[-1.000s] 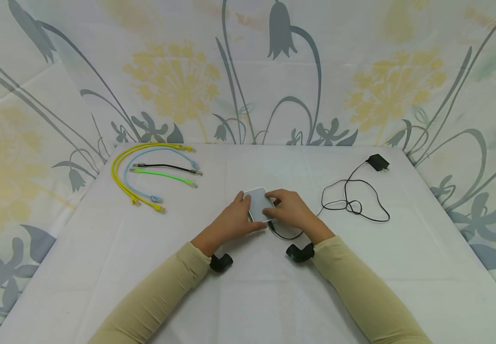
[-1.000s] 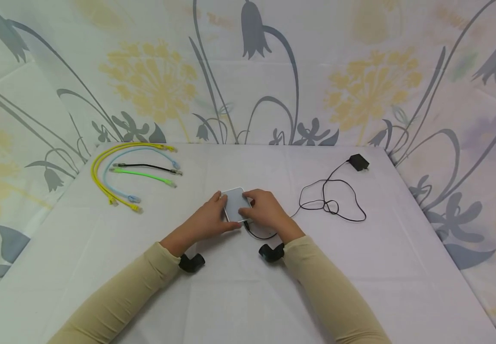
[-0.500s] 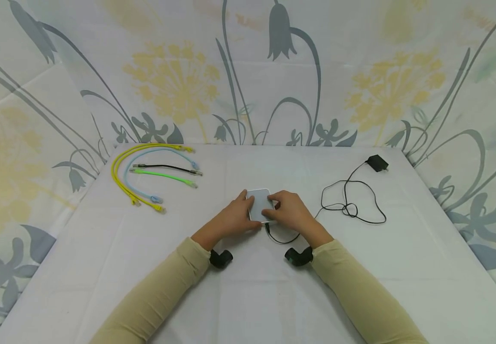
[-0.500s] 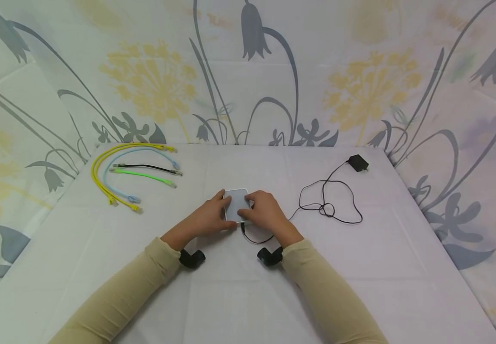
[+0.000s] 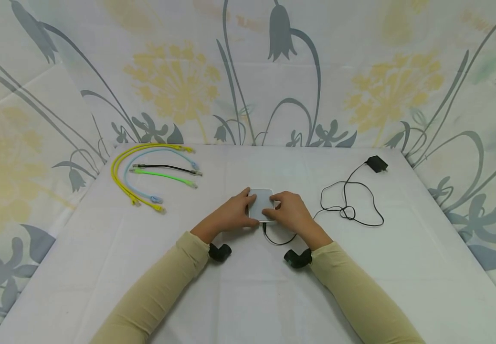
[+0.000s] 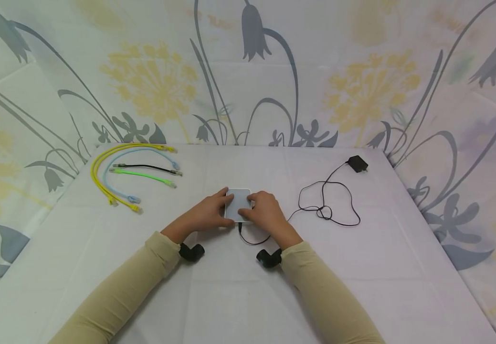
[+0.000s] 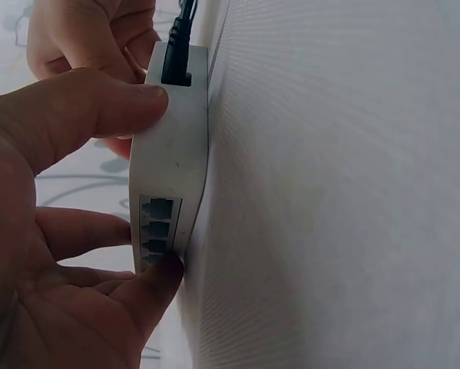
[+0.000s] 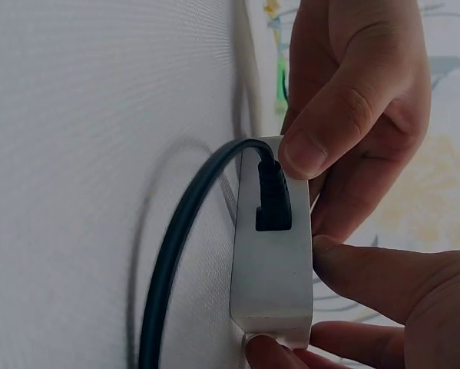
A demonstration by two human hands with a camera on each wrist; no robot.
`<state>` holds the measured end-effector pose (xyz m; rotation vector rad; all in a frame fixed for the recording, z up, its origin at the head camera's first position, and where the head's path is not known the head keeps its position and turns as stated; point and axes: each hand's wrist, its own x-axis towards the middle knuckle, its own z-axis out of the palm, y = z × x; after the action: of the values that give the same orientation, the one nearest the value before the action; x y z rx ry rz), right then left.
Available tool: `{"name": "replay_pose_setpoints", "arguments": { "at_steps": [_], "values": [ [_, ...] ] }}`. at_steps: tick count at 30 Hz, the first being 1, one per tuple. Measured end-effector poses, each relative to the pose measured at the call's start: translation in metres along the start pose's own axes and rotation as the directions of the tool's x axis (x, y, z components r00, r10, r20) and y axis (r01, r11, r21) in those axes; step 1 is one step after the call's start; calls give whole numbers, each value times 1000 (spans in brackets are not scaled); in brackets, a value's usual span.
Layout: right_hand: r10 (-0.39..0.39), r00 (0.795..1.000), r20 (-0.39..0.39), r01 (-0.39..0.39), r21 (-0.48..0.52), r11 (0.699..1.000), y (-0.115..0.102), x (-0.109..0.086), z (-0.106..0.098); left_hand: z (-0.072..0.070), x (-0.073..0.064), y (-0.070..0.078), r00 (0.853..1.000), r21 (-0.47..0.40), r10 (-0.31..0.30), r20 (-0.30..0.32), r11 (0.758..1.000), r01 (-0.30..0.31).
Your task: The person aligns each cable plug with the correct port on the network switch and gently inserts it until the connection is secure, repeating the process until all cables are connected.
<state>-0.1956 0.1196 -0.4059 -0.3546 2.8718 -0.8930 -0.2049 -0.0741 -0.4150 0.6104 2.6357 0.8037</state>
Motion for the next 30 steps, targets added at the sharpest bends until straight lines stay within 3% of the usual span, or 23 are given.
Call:
{"name": "replay_pose_setpoints", "arguments": {
  "at_steps": [8, 16, 30],
  "values": [
    [-5, 1000, 4, 5, -15, 1000, 1, 0, 1, 1, -1, 0, 1000, -30, -5, -4, 1000, 5],
    [-87, 996, -11, 86, -81, 993, 2, 1, 2, 0, -3, 2, 1000, -43, 2, -21, 999, -3],
    [-152, 981, 122, 160, -60, 985, -2, 5, 5, 1, -2, -1, 1000, -46, 6, -25, 999, -7]
  ]
}}
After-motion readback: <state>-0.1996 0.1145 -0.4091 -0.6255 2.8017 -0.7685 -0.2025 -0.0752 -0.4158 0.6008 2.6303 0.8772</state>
